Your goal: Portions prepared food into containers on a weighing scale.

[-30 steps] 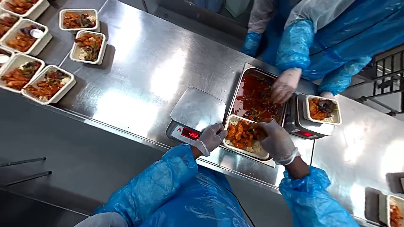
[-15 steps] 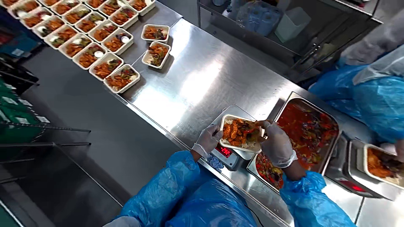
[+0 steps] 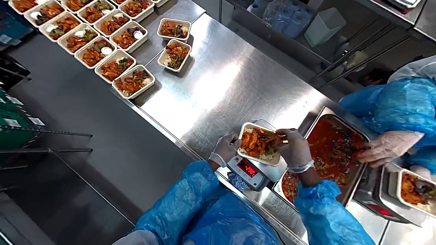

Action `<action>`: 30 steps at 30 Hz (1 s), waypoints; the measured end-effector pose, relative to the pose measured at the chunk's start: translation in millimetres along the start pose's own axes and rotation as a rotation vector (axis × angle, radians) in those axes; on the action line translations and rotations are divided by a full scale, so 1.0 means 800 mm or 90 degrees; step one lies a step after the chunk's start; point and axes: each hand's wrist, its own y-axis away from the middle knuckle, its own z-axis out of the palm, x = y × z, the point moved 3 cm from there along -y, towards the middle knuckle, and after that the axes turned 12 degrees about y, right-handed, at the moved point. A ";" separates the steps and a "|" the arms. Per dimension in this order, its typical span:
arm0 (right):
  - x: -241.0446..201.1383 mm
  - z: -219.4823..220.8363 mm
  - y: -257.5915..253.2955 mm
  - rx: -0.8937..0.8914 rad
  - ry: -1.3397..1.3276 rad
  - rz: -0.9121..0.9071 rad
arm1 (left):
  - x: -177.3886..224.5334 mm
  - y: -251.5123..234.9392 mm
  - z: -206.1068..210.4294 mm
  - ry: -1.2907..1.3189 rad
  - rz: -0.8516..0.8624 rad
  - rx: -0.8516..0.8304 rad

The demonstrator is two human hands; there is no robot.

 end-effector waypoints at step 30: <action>0.000 -0.005 0.022 0.032 -0.021 0.107 | -0.013 -0.028 -0.015 0.017 0.029 -0.047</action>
